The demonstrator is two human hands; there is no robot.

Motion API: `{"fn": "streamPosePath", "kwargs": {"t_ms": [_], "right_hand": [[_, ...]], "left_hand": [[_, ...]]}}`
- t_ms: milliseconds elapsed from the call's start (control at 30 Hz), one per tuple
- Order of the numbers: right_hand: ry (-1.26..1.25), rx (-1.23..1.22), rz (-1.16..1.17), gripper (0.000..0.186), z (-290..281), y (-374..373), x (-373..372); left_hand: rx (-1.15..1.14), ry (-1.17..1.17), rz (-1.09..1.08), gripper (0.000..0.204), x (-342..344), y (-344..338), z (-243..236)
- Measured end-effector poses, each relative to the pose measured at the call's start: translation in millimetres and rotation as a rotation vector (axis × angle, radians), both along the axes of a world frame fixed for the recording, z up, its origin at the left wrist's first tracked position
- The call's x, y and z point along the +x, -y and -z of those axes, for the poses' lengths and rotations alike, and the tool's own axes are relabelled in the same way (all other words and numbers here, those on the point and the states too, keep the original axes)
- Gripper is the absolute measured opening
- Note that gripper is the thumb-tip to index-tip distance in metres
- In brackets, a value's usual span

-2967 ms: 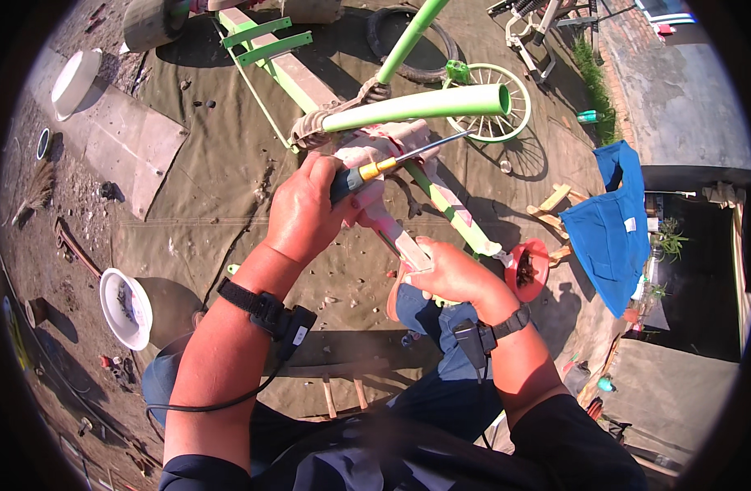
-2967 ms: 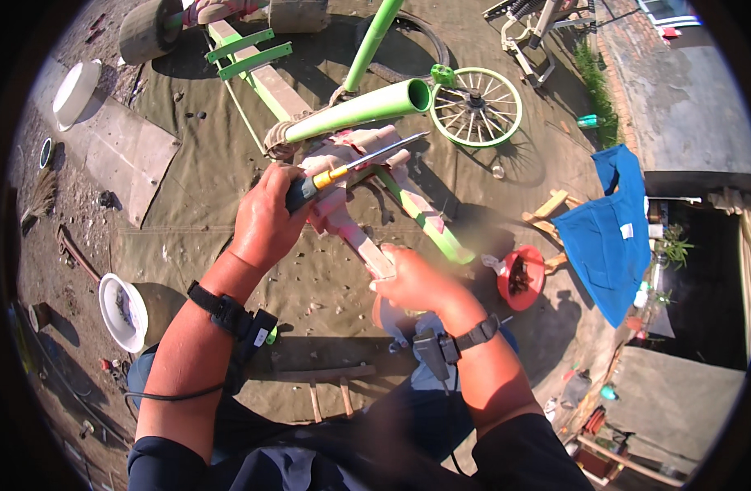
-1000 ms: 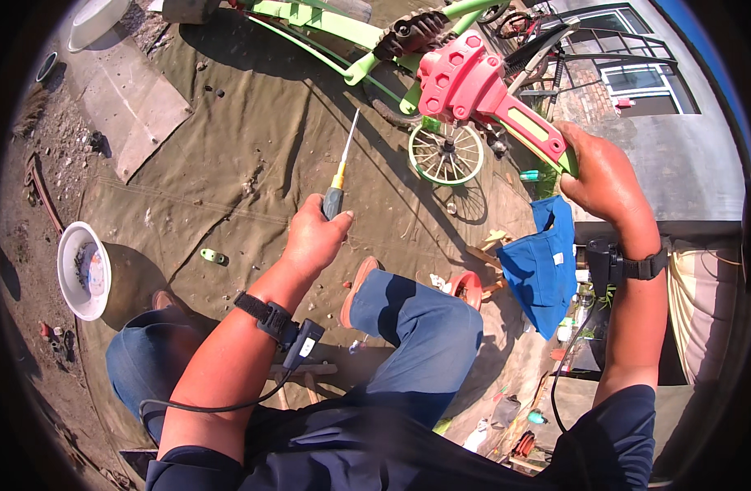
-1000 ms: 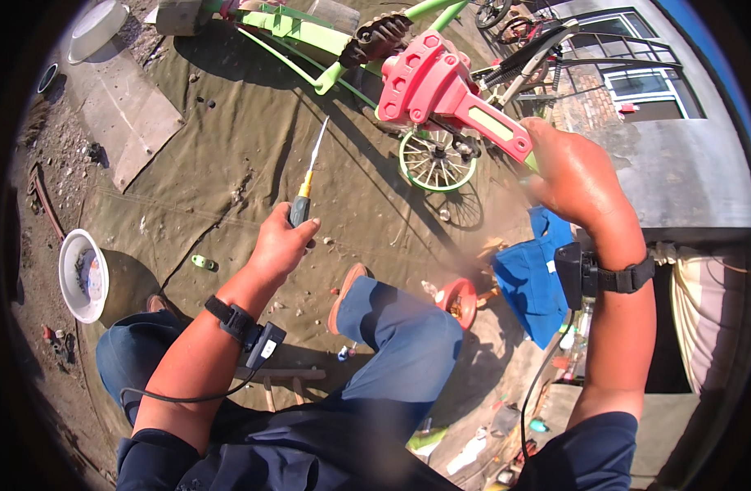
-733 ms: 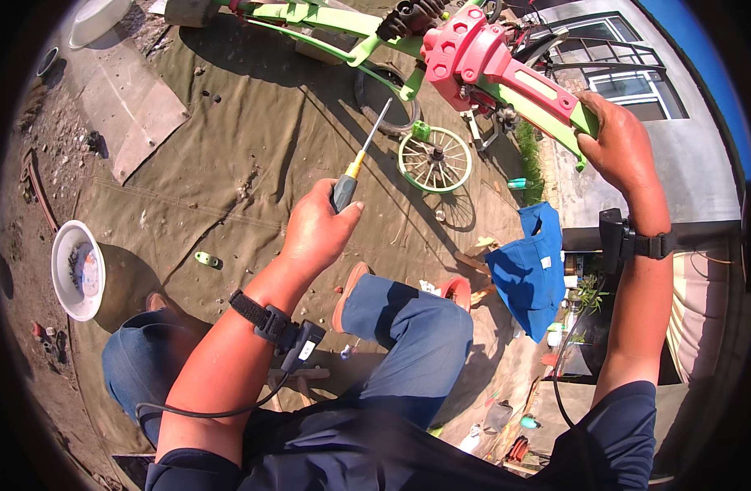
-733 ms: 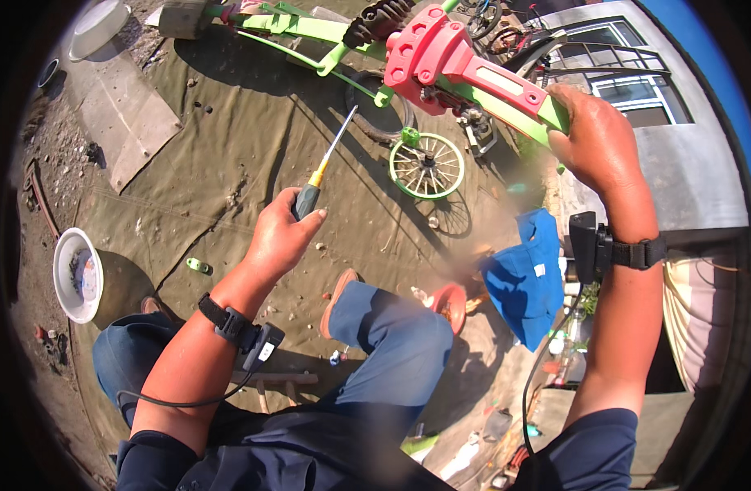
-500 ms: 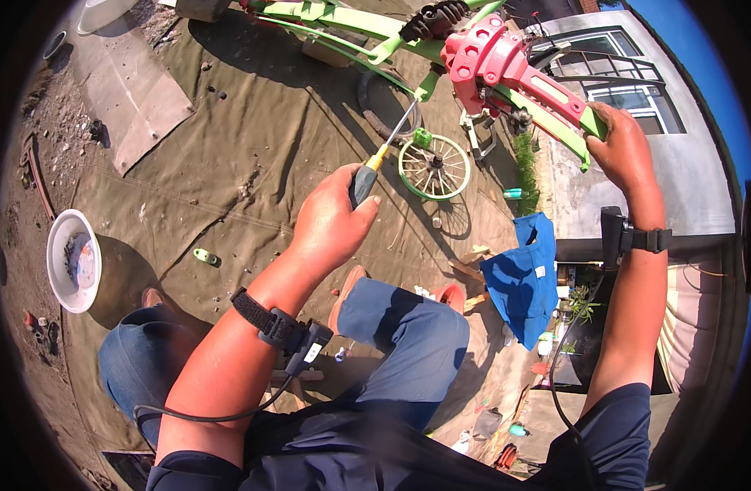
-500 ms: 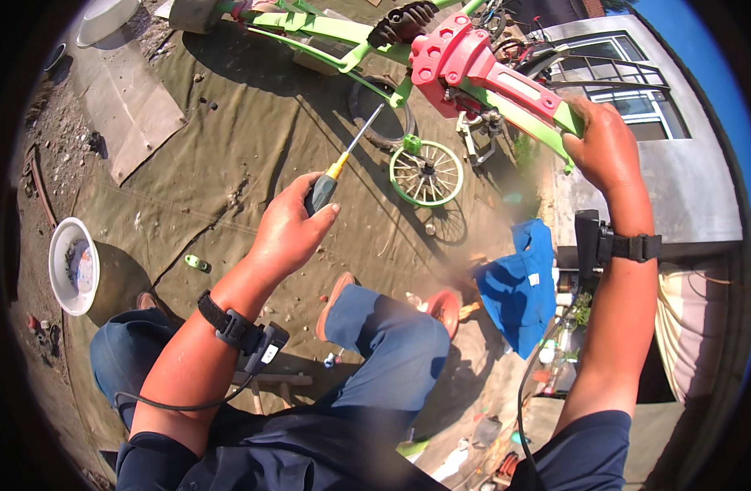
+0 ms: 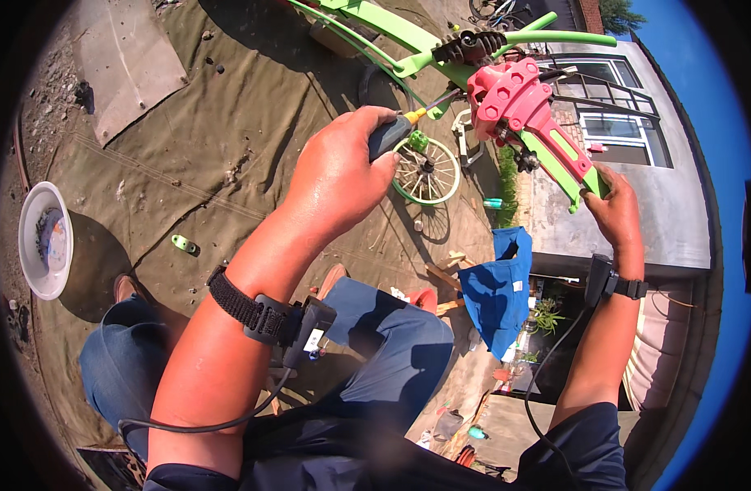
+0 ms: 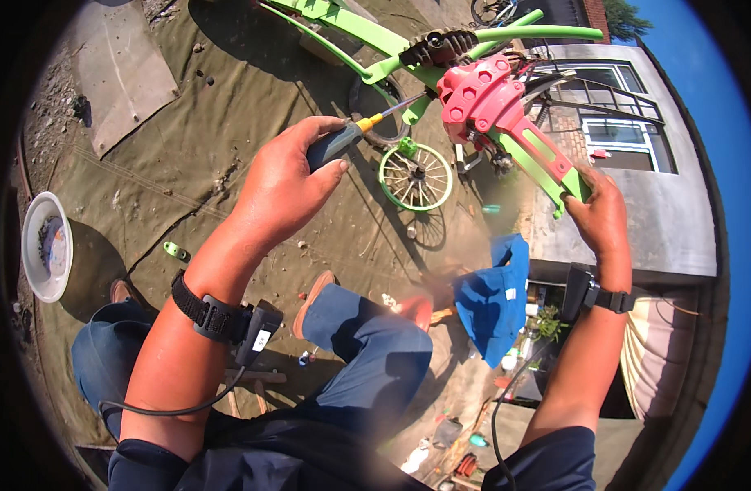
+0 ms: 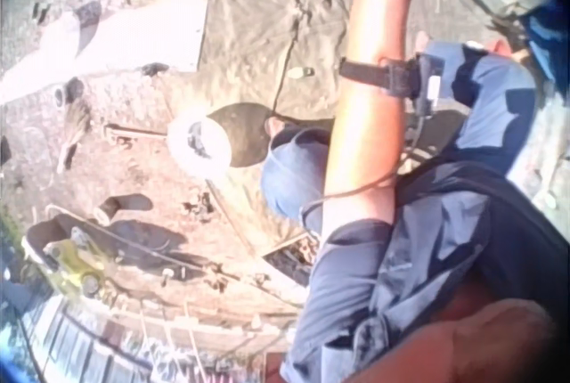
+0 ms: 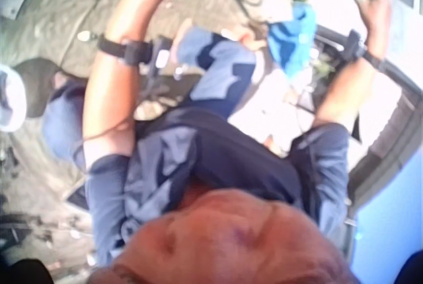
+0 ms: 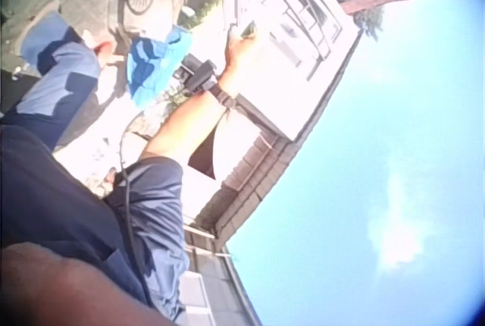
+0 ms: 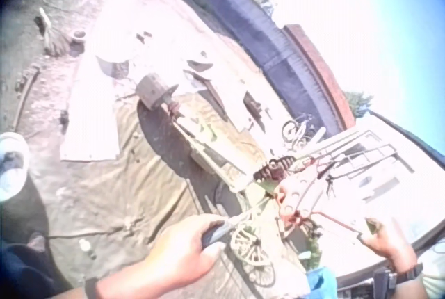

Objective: The person uses a screwdriver to loosen and remove a pink plastic component from a green bicycle frame. They then detach the component and place it on the ground.

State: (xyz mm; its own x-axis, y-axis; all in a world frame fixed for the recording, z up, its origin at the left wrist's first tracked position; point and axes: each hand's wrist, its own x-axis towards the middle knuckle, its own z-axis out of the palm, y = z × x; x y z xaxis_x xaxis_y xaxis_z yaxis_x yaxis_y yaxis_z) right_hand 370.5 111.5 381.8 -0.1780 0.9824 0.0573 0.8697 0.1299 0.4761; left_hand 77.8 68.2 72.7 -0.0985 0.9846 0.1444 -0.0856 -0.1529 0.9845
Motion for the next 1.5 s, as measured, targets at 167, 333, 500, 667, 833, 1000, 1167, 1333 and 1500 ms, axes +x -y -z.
{"fn": "streamPosePath", "kwargs": {"t_ms": [167, 333, 500, 667, 833, 1000, 1167, 1333, 1500], "right_hand": [[-0.021, -0.02, 0.051, 0.052, 12, 8, 11], [-0.1, -0.021, 0.084, 0.055, 11, 4, 19], [-0.177, -0.043, 0.123, 0.055, 1, -5, 27], [-0.145, -0.075, 0.066, 0.054, -1, -7, 25], [-0.154, -0.085, 0.123, 0.053, 1, -5, 21], [-0.217, -0.078, 0.155, 0.053, 12, 3, 16], [-0.218, -0.067, 0.231, 0.054, 28, 13, 15], [-0.177, -0.093, 0.143, 0.056, 35, 19, 27], [-0.231, -0.071, 0.179, 0.055, 42, 24, 15]], "left_hand": [[-0.116, 0.042, 0.108, 0.043, 0, -9, 13], [-0.144, 0.116, 0.157, 0.043, 12, -10, 20], [-0.099, 0.153, 0.115, 0.043, 19, -16, 17], [-0.037, 0.108, 0.061, 0.042, 20, -19, 13], [0.039, 0.012, 0.016, 0.039, 22, -22, 8], [0.069, -0.059, -0.017, 0.036, 24, -24, 9], [0.082, -0.112, -0.008, 0.037, 23, -26, 12], [0.1, -0.143, -0.003, 0.036, 27, -27, 16], [0.092, -0.165, 0.003, 0.036, 31, -28, 18]]}}
